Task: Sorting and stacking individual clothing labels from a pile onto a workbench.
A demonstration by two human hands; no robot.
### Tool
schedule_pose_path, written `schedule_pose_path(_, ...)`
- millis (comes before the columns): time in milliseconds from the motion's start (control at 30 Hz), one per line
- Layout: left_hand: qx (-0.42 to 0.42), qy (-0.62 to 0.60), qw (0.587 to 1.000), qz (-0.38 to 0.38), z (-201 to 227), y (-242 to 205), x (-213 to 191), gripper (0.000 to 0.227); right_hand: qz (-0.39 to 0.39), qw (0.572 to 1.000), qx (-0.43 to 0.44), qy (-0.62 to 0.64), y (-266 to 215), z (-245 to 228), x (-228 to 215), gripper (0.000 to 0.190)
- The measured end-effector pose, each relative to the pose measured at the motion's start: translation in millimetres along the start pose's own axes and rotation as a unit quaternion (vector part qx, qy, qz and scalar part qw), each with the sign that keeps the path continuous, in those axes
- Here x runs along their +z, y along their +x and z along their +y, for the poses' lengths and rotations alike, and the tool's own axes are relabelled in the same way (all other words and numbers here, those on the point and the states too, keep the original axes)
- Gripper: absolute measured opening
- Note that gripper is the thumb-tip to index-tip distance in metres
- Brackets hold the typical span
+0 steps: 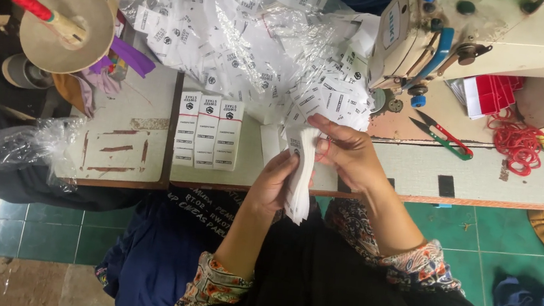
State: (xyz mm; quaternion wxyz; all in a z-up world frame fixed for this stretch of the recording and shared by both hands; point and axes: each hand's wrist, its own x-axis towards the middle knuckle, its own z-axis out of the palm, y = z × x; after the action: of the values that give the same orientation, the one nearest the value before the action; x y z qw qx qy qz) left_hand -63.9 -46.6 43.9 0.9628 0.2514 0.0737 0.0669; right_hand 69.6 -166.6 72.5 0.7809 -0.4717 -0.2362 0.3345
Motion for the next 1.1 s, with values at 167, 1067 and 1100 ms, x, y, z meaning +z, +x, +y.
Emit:
schedule_pose_path(167,0.030,0.198,0.979,0.033,20,-2,6,0.032,-0.073,0.979,-0.010,-0.188,3,-57,6,0.052)
schedule_pose_path(1067,0.075,0.515,0.853,0.038,59,0,35,0.055,-0.230,0.899,0.086,-0.364,51,-63,7,0.051)
schedule_pose_path(1100,0.093,0.489,0.865,0.062,62,0,42,0.051,-0.189,0.934,0.036,-0.301,52,-57,7,0.052)
